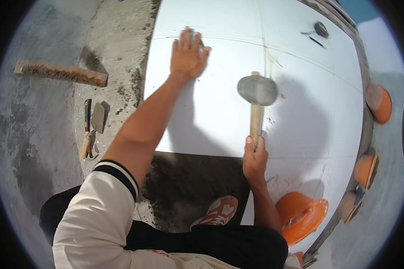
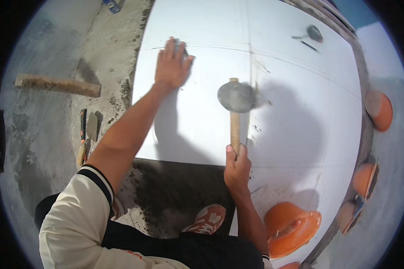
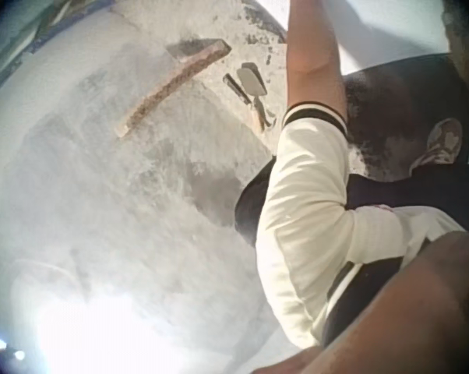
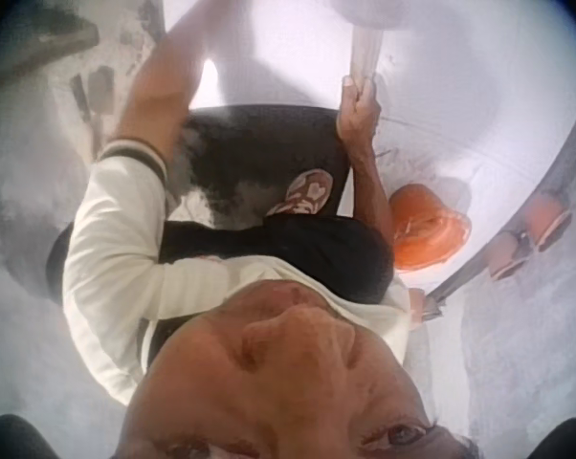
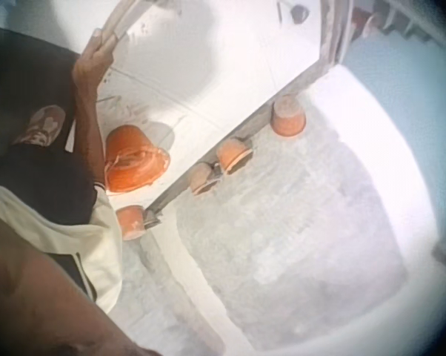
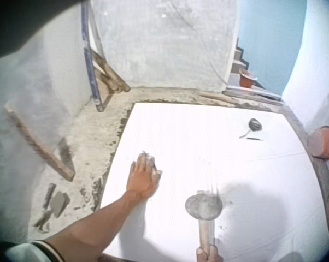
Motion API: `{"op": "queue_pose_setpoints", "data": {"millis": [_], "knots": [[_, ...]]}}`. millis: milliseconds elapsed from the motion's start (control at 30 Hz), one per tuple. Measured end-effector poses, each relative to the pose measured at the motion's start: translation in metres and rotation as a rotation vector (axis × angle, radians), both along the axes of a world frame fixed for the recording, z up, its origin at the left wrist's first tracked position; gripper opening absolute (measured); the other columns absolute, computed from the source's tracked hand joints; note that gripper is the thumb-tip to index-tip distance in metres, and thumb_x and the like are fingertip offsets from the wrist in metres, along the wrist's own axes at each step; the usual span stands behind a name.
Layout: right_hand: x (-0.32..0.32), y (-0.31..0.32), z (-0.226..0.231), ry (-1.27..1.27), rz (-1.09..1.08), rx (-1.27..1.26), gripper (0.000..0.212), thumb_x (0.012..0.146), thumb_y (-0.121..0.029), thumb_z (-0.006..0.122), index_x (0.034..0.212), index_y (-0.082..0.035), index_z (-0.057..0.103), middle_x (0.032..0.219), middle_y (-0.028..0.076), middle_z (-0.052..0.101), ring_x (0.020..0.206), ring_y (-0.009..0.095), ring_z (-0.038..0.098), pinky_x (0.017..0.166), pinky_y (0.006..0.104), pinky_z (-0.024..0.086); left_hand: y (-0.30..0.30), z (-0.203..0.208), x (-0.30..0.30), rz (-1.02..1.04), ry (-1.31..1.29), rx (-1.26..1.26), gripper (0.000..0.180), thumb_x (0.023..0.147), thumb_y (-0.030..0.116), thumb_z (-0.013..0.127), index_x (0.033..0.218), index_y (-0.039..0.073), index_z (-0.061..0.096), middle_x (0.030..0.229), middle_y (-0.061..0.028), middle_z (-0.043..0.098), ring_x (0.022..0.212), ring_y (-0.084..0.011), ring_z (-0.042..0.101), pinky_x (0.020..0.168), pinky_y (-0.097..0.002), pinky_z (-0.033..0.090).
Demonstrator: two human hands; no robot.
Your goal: The person installs white floor tiles by spreading cement with a trowel, placing tiles, and tapping them into place with a rubber mallet. They also clean the tile surface with a brush and water.
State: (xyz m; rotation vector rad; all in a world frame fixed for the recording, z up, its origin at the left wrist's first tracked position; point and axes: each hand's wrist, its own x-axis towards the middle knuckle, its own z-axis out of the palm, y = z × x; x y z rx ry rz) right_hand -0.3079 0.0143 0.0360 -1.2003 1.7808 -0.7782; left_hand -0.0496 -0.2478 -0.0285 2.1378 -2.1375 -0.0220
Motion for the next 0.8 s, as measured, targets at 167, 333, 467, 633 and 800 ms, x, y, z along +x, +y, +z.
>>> {"op": "queue_pose_setpoints", "data": {"millis": [167,333,467,633,800], "knots": [[0.02,-0.039,0.013,-0.037,-0.049,-0.11,0.032,0.11,-0.028,0.054,0.113,0.003,0.06,0.074,0.011,0.061,0.063,0.022,0.057,0.061,0.0396,0.047,-0.003,-0.001,-0.006,-0.019,0.102,-0.019,0.072,0.112,0.054,0.026,0.169,0.009,0.025,0.177,-0.022,0.008,0.165,-0.0321,0.005,0.134,-0.0475,0.007],[0.039,-0.064,-0.004,0.087,0.151,0.065,0.037,0.111,-0.034,0.053,0.113,0.003,0.059,0.073,0.007,0.058,0.058,0.017,0.054,0.055,0.0354,0.044,0.002,0.004,0.017,-0.064,0.241,-0.032,0.07,0.112,0.05,0.029,0.167,0.007,0.029,0.175,-0.027,0.011,0.163,-0.0376,0.011,0.133,-0.049,0.011],[0.048,-0.063,0.022,-0.075,0.092,0.043,0.037,0.111,-0.036,0.053,0.115,0.001,0.057,0.072,0.003,0.055,0.058,0.012,0.052,0.054,0.0296,0.043,0.006,0.019,0.053,-0.117,0.334,-0.046,0.064,0.113,0.047,0.032,0.167,0.013,0.03,0.174,-0.0272,0.014,0.159,-0.0394,0.025,0.133,-0.0456,0.018],[0.057,-0.068,0.009,-0.289,-0.004,-0.148,0.037,0.11,-0.036,0.053,0.12,-0.001,0.053,0.074,0.002,0.052,0.061,0.009,0.051,0.054,0.0246,0.043,0.007,0.01,0.082,-0.161,0.286,-0.085,0.062,0.114,0.041,0.032,0.17,0.017,0.021,0.174,-0.0248,0.016,0.159,-0.0375,0.026,0.133,-0.0433,0.02],[0.063,-0.087,-0.021,0.253,0.251,-0.081,0.036,0.11,-0.036,0.053,0.11,0.0,0.05,0.077,0.012,0.057,0.06,0.018,0.055,0.053,0.0365,0.045,0.007,0.008,0.083,-0.148,0.285,-0.092,0.062,0.113,0.038,0.033,0.17,0.015,0.02,0.173,-0.0246,0.017,0.157,-0.0385,0.03,0.133,-0.0434,0.022]]}}
